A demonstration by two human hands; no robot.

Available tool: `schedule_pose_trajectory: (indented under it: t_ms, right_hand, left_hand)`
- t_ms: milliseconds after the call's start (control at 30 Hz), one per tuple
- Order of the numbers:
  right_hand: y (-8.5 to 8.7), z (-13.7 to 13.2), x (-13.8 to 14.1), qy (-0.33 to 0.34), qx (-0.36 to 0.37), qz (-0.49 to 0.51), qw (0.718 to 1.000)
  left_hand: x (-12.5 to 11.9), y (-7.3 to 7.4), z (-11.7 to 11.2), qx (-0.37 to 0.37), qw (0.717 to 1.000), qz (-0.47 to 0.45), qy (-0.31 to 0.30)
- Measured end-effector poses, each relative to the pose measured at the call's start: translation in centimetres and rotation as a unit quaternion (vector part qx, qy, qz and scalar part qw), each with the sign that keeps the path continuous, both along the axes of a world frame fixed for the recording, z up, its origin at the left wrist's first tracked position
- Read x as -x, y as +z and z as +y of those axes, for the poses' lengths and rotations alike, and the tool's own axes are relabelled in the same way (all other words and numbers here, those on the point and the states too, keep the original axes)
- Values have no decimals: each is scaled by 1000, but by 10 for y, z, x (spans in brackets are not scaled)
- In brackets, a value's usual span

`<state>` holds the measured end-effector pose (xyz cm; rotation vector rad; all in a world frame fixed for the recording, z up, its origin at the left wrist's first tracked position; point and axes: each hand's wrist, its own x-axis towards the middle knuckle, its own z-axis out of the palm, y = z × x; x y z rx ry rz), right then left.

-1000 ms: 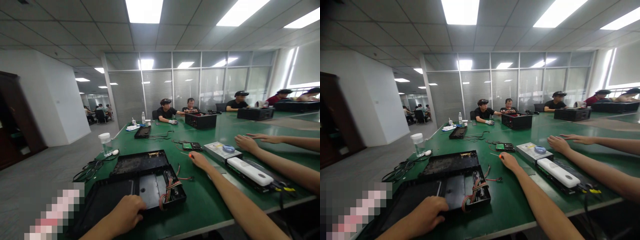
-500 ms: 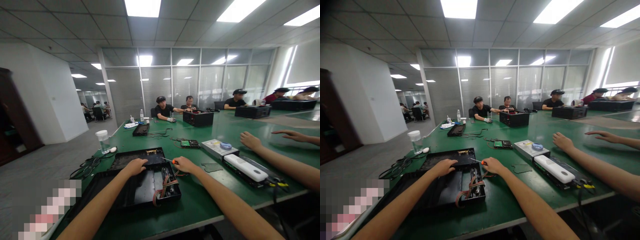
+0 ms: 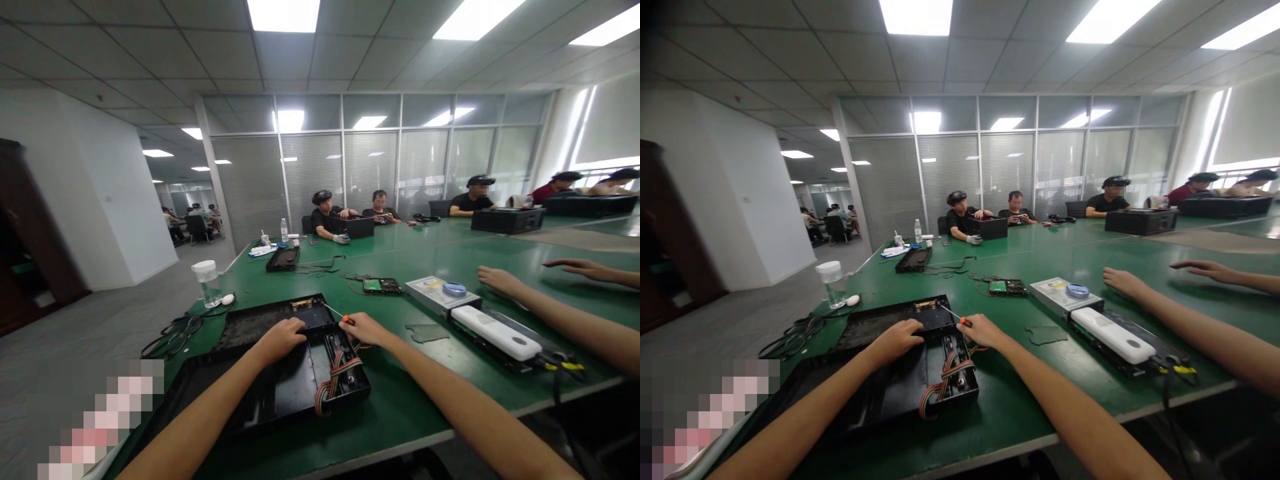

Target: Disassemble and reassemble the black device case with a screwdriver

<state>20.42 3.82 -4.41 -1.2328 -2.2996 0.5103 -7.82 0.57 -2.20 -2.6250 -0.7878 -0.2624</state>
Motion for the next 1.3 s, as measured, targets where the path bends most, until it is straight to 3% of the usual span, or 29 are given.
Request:
schedule_pose_trajectory:
  t_ms: [133, 267, 400, 633, 833, 1000, 1133, 1300]
  right_hand:
    - [-5, 2, 3, 4, -24, -3, 1000]
    - [-8, 5, 2, 11, -28, 2, 1000]
    - [-7, 6, 2, 9, -19, -4, 1000]
    - [-3, -3, 7, 19, -13, -26, 999]
    - [0, -9, 8, 4, -28, -11, 1000]
    - [9, -14, 3, -21, -47, 5, 999]
    - [14, -16, -1, -42, -75, 3, 996]
    - [16, -16, -4, -51, -92, -17, 994]
  left_hand:
    - [-7, -8, 1, -43, 999, 3, -11]
    - [-12, -2, -5, -55, 998, -10, -2]
    - [-22, 10, -8, 9, 999, -25, 37]
    - [-57, 29, 3, 128, 991, -42, -14]
    - [-59, 5, 10, 197, 970, -145, 6]
    - [-53, -17, 6, 184, 964, -194, -7]
    - [-52, -21, 7, 171, 959, -224, -13]
    - [-53, -22, 5, 148, 973, -178, -12]
